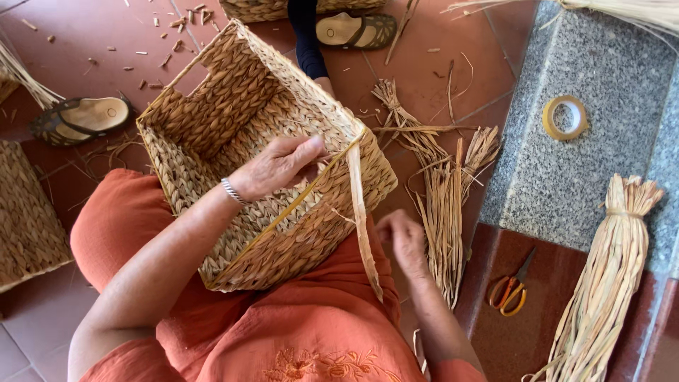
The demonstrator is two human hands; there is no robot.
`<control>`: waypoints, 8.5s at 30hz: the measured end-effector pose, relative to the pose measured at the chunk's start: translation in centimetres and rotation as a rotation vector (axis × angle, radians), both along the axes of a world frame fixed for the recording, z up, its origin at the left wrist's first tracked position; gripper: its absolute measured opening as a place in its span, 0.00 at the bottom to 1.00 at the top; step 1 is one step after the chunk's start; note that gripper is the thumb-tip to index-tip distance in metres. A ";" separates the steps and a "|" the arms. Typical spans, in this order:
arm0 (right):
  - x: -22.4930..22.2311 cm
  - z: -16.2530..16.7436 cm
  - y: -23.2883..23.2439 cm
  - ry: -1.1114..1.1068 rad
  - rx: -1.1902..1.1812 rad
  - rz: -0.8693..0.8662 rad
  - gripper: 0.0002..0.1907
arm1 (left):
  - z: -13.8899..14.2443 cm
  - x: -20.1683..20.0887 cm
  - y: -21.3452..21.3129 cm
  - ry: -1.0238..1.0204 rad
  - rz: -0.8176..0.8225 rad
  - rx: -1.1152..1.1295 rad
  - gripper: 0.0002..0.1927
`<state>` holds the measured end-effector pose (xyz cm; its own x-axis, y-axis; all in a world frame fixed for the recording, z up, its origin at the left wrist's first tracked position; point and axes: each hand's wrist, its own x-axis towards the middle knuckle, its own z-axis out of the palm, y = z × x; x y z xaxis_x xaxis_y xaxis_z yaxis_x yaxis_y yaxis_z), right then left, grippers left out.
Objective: The person sits on the floor and works on a woven water hyacinth basket, tucking and pressing strips along the rim and bending a long strip around the edge. They pick up loose strips from the floor and use scissors to trim a strip before continuing to secure the rim.
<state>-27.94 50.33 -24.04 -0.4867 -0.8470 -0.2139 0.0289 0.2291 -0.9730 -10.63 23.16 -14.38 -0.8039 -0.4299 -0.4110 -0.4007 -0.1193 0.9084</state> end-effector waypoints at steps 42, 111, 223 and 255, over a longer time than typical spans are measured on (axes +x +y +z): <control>-13.6 7.8 5.2 -0.010 0.038 -0.026 0.41 | 1.8 2.3 -1.8 0.111 0.257 -0.250 0.08; -13.0 2.5 4.2 0.576 0.420 -0.396 0.12 | 2.9 -1.9 -5.1 0.231 0.777 0.002 0.22; -3.1 12.1 -3.3 0.775 -0.146 0.932 0.05 | -1.1 -3.9 -1.8 0.319 0.226 0.506 0.25; 2.9 6.2 -6.9 0.460 -0.161 0.194 0.14 | 1.4 -2.5 4.5 -0.071 -0.133 -1.025 0.16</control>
<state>-25.07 43.47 -17.81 -0.3301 -0.9356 0.1257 -0.4379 0.0338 -0.8984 -13.08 27.69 -13.01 -0.8588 -0.5095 0.0534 -0.4107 0.7471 0.5226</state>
